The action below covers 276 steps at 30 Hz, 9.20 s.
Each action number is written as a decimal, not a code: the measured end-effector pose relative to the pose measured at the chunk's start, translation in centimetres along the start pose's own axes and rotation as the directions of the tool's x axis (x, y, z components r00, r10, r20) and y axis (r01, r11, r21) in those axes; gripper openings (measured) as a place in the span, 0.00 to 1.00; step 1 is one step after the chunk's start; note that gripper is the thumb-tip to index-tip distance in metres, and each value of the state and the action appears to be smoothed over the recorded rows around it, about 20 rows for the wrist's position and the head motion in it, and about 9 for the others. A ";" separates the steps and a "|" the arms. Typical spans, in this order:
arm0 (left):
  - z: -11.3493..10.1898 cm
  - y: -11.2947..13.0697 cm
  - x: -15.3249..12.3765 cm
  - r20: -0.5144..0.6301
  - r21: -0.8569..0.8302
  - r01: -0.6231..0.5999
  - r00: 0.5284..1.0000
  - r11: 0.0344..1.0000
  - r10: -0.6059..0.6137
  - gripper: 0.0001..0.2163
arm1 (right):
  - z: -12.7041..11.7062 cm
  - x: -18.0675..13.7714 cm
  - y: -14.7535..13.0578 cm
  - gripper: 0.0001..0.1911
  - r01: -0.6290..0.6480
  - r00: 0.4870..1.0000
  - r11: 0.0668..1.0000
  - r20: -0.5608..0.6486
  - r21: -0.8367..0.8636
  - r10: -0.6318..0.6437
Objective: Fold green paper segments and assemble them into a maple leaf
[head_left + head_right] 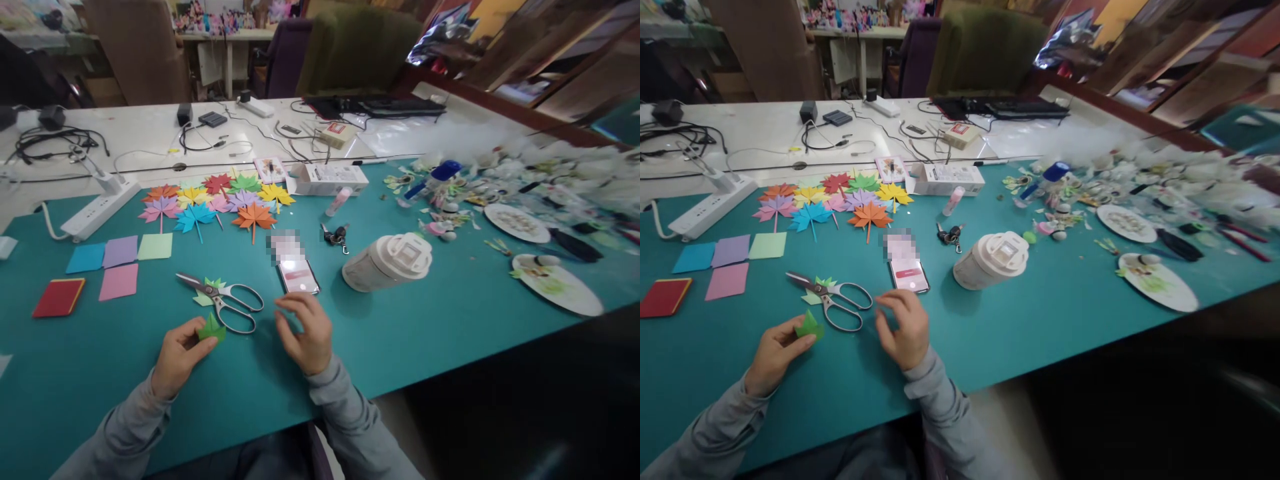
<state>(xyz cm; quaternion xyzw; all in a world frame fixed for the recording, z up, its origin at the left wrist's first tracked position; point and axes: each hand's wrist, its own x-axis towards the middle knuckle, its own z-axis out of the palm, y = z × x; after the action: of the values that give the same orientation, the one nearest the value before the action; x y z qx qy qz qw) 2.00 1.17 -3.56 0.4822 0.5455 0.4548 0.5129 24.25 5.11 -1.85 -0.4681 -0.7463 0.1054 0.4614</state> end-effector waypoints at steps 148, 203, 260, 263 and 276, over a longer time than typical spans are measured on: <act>0.2 2.0 -0.2 0.278 -0.092 0.045 0.960 0.995 -0.018 0.18 | 4.0 0.5 -4.1 0.12 -0.851 0.523 0.206 0.815 0.483 0.251; 0.1 1.8 -0.2 0.330 -0.236 0.187 0.939 0.954 -0.102 0.19 | 4.4 0.8 -4.0 0.12 -0.831 0.555 0.184 0.804 0.525 0.213; 0.3 2.0 -0.2 0.277 -0.151 0.131 0.957 0.980 -0.085 0.21 | 4.3 0.7 -4.4 0.12 -0.792 0.607 0.268 0.752 0.548 0.257; 0.3 2.2 -0.2 0.283 -0.149 0.133 0.955 0.980 -0.087 0.21 | 4.3 0.7 -4.4 0.12 -0.788 0.613 0.275 0.749 0.551 0.254; 0.3 2.0 -0.3 0.282 -0.143 0.104 0.957 0.984 -0.060 0.20 | 4.3 0.5 -4.3 0.07 -0.738 0.664 0.361 0.710 0.570 0.235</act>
<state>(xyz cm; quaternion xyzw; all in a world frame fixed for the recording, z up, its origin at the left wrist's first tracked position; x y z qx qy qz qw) 2.46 1.15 -1.61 0.4761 0.4505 0.4026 0.6389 18.24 4.38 -1.34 -0.3523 -0.5100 0.7028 0.3490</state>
